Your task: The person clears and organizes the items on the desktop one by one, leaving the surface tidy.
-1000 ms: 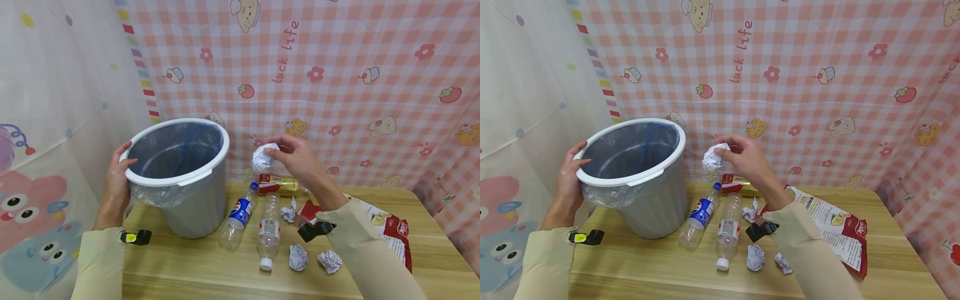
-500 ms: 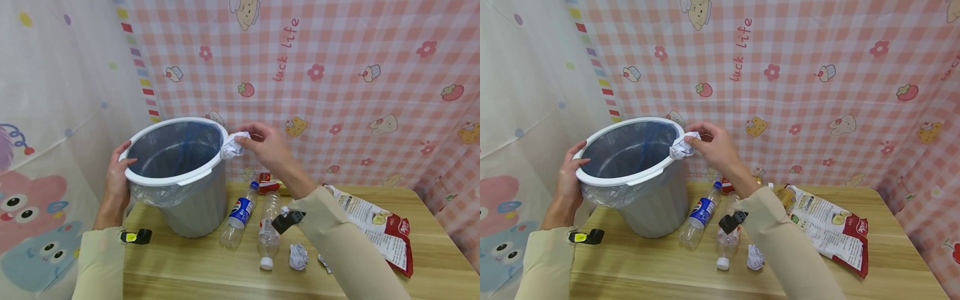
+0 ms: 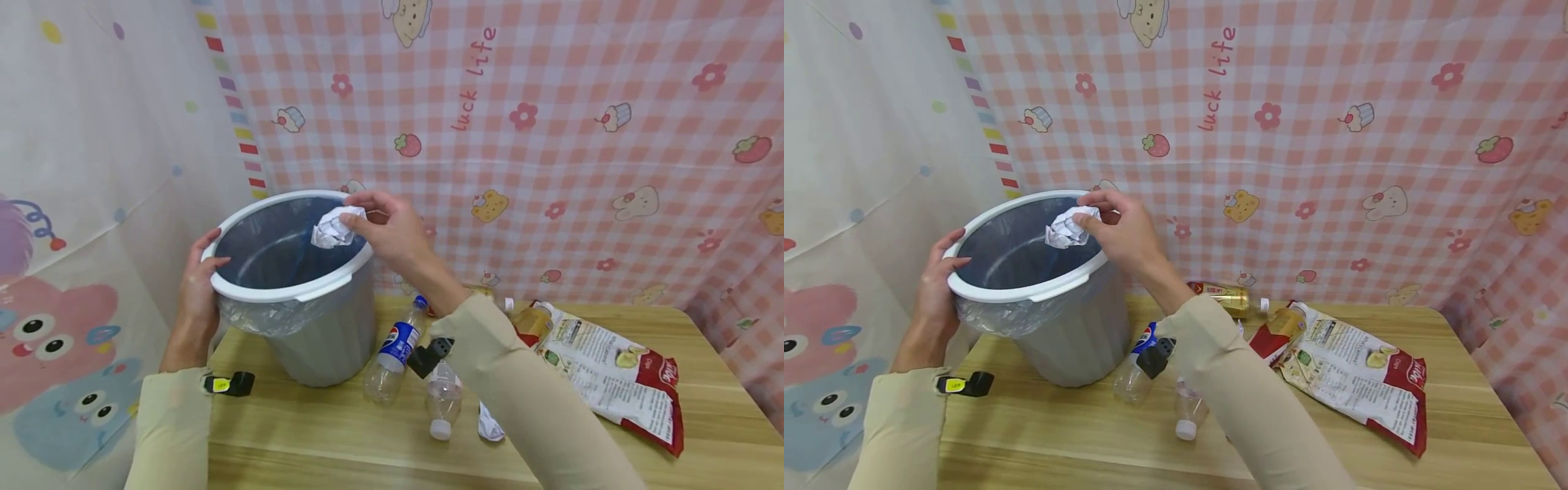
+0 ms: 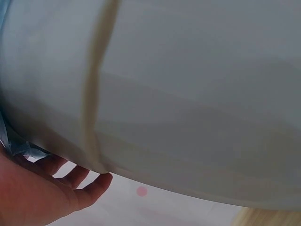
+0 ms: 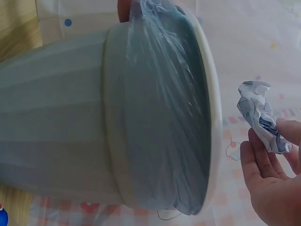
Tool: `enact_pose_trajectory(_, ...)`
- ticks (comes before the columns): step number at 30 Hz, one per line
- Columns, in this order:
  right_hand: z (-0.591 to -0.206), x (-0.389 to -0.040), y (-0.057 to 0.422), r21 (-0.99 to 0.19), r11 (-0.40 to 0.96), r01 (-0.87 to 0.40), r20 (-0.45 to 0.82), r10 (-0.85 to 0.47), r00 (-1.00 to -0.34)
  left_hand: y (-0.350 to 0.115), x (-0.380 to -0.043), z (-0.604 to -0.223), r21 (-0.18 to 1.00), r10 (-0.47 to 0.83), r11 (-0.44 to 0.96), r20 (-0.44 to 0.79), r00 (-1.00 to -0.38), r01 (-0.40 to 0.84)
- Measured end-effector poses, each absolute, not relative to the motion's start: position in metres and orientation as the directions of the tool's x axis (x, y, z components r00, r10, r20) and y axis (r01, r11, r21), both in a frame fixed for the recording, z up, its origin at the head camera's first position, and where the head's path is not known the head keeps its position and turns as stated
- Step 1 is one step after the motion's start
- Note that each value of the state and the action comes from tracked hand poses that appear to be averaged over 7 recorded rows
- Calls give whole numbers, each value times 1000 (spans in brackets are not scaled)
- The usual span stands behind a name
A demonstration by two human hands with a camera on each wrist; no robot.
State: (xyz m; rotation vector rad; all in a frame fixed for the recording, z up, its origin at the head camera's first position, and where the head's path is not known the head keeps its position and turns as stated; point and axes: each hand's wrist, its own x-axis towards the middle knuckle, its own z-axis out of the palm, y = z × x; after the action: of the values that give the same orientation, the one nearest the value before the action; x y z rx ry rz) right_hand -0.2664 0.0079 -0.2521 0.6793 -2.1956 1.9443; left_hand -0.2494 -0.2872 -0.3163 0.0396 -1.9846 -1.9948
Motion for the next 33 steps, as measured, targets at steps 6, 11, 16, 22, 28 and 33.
enact_pose_trajectory(6, -256, -268, -6, -884, 131, -448, 413, -227, -882, -286, -250, -316, 977, -251, 22, 210, -945, 211)
enact_pose_trajectory(11, -261, -269, -11, -881, 157, -445, 410, -213, -887, -287, -251, -316, 978, -264, 16, 203, -943, 206)
enact_pose_trajectory(16, -266, -268, -15, -883, 186, -430, 393, -209, -896, -286, -251, -315, 981, -280, 30, 194, -940, 194)
enact_pose_trajectory(22, -267, -269, -19, -889, 172, -426, 389, -211, -897, -286, -250, -316, 979, -275, 34, 201, -940, 200)
enact_pose_trajectory(28, -267, -267, -18, -889, 191, -415, 377, -207, -903, -286, -249, -315, 978, -271, 50, 207, -940, 201)
enact_pose_trajectory(33, -266, -266, -18, -887, 218, -408, 365, -211, -907, -286, -250, -316, 980, -281, 51, 198, -939, 191)
